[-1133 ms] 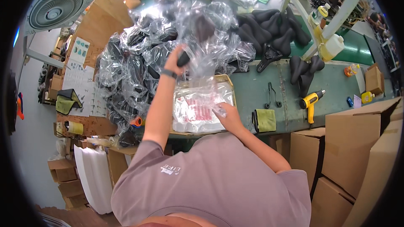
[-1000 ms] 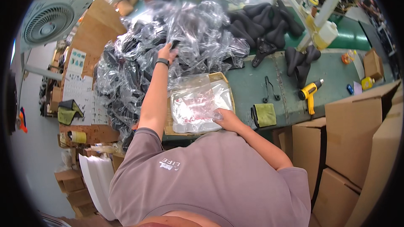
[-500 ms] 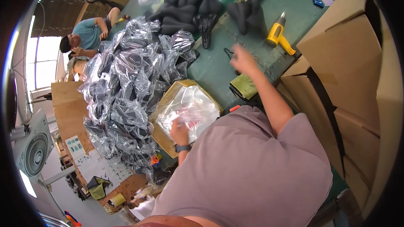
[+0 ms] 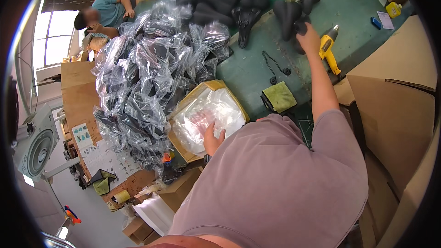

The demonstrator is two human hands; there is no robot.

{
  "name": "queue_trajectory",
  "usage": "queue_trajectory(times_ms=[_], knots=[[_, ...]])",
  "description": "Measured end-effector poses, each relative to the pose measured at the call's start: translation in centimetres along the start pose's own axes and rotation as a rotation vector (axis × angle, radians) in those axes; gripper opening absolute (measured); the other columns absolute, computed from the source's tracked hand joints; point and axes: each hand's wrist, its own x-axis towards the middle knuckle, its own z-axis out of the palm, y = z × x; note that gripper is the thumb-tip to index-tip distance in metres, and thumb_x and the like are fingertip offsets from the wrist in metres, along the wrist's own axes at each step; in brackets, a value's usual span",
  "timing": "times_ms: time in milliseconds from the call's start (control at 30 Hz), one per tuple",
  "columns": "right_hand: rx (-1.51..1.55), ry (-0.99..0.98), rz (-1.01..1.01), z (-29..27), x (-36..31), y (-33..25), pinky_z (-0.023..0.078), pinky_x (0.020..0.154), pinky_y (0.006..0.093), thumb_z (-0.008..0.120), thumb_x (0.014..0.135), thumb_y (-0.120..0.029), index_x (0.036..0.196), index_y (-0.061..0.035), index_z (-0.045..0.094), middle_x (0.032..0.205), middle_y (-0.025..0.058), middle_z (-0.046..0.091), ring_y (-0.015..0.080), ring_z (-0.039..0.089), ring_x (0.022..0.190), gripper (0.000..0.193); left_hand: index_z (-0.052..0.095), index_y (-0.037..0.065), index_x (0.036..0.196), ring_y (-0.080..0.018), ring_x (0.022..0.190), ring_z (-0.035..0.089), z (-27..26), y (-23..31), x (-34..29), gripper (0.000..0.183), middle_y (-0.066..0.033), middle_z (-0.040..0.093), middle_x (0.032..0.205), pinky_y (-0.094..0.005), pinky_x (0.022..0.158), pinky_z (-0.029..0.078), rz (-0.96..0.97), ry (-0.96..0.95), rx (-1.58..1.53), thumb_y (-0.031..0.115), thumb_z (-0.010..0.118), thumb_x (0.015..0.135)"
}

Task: The person is inspecting bicycle seats and packing them into individual plastic bags at a factory workbench.

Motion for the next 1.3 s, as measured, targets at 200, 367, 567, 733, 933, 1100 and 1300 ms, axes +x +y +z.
queue_trajectory(times_ms=[200,367,567,733,933,1100,1300], knots=[[0.71,-0.371,0.204,-14.0,-12.3,-7.2,0.061,0.1,0.0367,0.088,0.093,-0.032,0.15,-0.0006,0.068,0.123,0.0144,0.081,0.0226,0.079,0.111,0.068,0.052,0.0,0.163,-0.0454,0.152,0.054,-2.2,8.2,6.9,0.091,-0.0256,0.058,0.164,-0.0546,0.126,0.044,0.43,0.016,-0.08,0.023,0.094,0.086],[1.327,-0.742,0.332,-16.0,-18.6,-9.7,0.062,0.1,0.0347,0.075,0.109,-0.033,0.139,-0.0006,0.072,0.124,0.01,0.079,0.018,0.077,0.108,0.044,0.048,-0.001,0.166,-0.039,0.156,0.051,-5.8,15.5,11.2,0.117,-0.0267,0.051,0.169,-0.0547,0.131,0.038,0.827,-0.025,-0.153,0.031,0.105,0.069],[2.068,-1.022,0.041,-14.4,-27.8,-18.6,0.046,0.127,0.0499,0.069,0.112,-0.047,0.181,-0.0058,0.024,0.174,0.0192,0.049,0.0338,0.051,0.158,0.091,0.07,0.0,0.138,-0.0215,0.11,0.071,-8.1,15.4,7.7,0.071,-0.0193,0.078,0.125,-0.0397,0.103,0.058,0.447,-0.257,-0.845,0.02,0.102,0.077],[1.266,-0.817,-0.495,-10.0,-35.9,-25.9,0.041,0.127,0.0453,0.087,0.1,-0.029,0.181,-0.0008,0.004,0.174,0.0163,0.041,0.0281,0.043,0.158,0.119,0.021,-0.008,0.174,-0.0498,0.149,0.053,-6.6,11.6,4.8,0.108,-0.0338,0.048,0.165,-0.0497,0.123,0.046,0.573,0.283,-0.556,0.006,0.085,0.088],[1.422,-1.086,0.317,-10.5,-36.5,-30.1,0.056,0.112,0.0366,0.058,0.114,-0.064,0.154,-0.0052,0.057,0.141,0.0091,0.068,0.0193,0.068,0.129,0.072,0.04,-0.01,0.169,-0.0432,0.173,0.023,-14.2,11.4,-0.1,0.091,-0.029,0.03,0.183,-0.0601,0.14,0.015,0.958,0.078,-0.168,0.04,0.073,0.101],[1.47,-2.013,0.149,-9.8,-38.8,-28.5,0.06,0.055,0.0384,0.038,0.111,-0.083,0.153,-0.0164,0.056,0.099,0.0165,0.071,0.0251,0.07,0.067,0.081,0.053,0.001,0.166,-0.0373,0.17,0.034,-21.7,12.3,3.5,0.081,-0.0188,0.042,0.18,-0.0584,0.139,0.021,0.938,0.291,0.25,0.059,0.06,0.109],[1.422,-1.94,0.427,-12.9,-43.2,-28.6,0.039,0.037,0.0296,0.03,0.107,-0.09,0.153,-0.0027,0.05,0.077,0.0115,0.055,0.0166,0.046,0.045,0.101,0.064,0.0,0.152,-0.0352,0.14,0.068,-27.3,4.5,9.6,0.052,-0.02,0.075,0.144,-0.0454,0.117,0.054,0.165,0.305,-0.03,0.037,0.059,0.116]])
